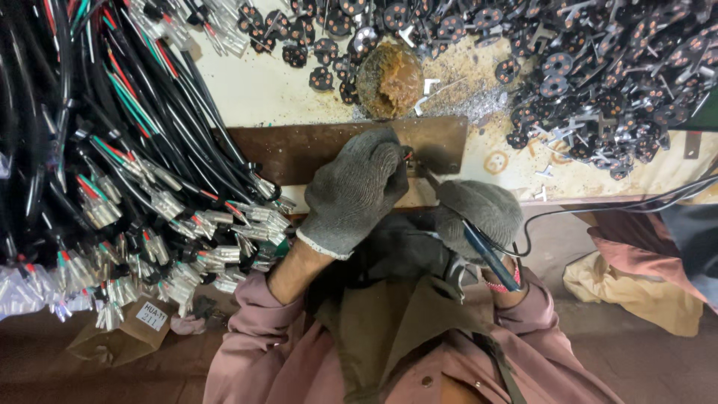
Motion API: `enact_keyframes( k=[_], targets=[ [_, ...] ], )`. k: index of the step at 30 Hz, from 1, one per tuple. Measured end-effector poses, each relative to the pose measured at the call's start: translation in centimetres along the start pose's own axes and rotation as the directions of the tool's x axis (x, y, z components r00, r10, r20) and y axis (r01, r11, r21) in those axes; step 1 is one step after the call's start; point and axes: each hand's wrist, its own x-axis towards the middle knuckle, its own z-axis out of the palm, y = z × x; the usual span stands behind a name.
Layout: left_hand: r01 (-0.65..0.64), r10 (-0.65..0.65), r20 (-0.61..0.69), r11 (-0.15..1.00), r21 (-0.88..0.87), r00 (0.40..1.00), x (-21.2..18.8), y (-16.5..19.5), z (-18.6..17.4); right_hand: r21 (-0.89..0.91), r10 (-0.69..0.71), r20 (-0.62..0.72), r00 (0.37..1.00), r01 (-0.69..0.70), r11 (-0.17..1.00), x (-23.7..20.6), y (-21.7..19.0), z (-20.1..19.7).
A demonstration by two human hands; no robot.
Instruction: The person solders electrical wires to connector plugs at a workbench. Holding a wire end in one hand and a soldering iron in the other, they apply solder to join the wire to the connector, then set the finished connector aside and pick up the next one, repeating the process.
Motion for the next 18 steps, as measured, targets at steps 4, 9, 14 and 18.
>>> enact_keyframes(
  k=[4, 9, 14, 18],
  targets=[
    [0.016, -0.016, -0.029, 1.0, 0.009, 0.999, 0.2, 0.0, 0.0, 0.012, -0.017, 0.053, 0.998, 0.017, 1.0, -1.0, 0.5, 0.1],
    [0.027, -0.025, 0.044, 0.999, -0.031, 0.999, 0.3, 0.6, -1.1, 0.011, -0.07, 0.111, 0.991, 0.069, 0.998, -0.6, 0.3, 0.2],
    [-0.009, 0.012, 0.028, 0.996, -0.092, 1.0, 0.6, 1.0, -1.8, -0.018, -0.073, 0.181, 0.981, 0.077, 0.997, -0.5, 0.8, -0.1],
    [0.005, -0.001, 0.05, 0.997, -0.078, 0.999, 0.4, 0.8, -1.6, -0.008, -0.052, 0.067, 0.996, 0.052, 0.999, -1.4, 1.4, 0.6]
  ],
)
